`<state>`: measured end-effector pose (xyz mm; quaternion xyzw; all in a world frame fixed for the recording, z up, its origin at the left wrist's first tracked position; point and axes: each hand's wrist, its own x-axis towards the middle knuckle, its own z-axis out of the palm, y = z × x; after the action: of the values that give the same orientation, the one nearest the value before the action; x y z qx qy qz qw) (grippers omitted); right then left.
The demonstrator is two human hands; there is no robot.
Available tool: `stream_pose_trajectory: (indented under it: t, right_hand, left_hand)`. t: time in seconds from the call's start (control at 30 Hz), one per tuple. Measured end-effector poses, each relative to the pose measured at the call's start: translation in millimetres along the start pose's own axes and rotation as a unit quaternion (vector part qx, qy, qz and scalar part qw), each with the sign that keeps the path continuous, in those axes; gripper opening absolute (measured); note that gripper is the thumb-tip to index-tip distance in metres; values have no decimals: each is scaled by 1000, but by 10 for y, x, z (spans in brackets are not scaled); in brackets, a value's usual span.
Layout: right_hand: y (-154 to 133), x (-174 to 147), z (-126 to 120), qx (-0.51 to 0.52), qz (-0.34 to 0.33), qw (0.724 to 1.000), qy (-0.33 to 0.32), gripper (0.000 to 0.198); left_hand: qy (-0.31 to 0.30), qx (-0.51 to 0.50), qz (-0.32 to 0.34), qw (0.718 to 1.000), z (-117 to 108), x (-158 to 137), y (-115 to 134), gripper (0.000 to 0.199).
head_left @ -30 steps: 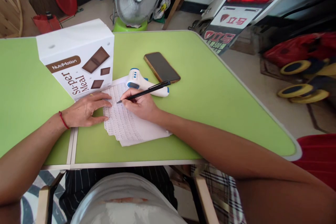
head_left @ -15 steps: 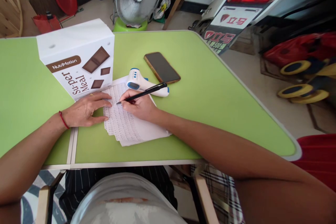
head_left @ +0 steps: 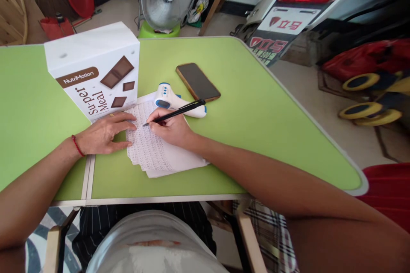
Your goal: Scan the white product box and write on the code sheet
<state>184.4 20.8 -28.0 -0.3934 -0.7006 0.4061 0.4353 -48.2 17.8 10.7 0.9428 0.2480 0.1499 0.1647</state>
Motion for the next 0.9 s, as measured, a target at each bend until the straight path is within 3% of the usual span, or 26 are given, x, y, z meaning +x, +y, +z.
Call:
stream_pose_trajectory:
  t: [0.9]
  right_hand:
    - [8,4,-11,-16,5,1000,0,2]
  left_hand:
    - [0,-2,-1,1000,0,0,0,33]
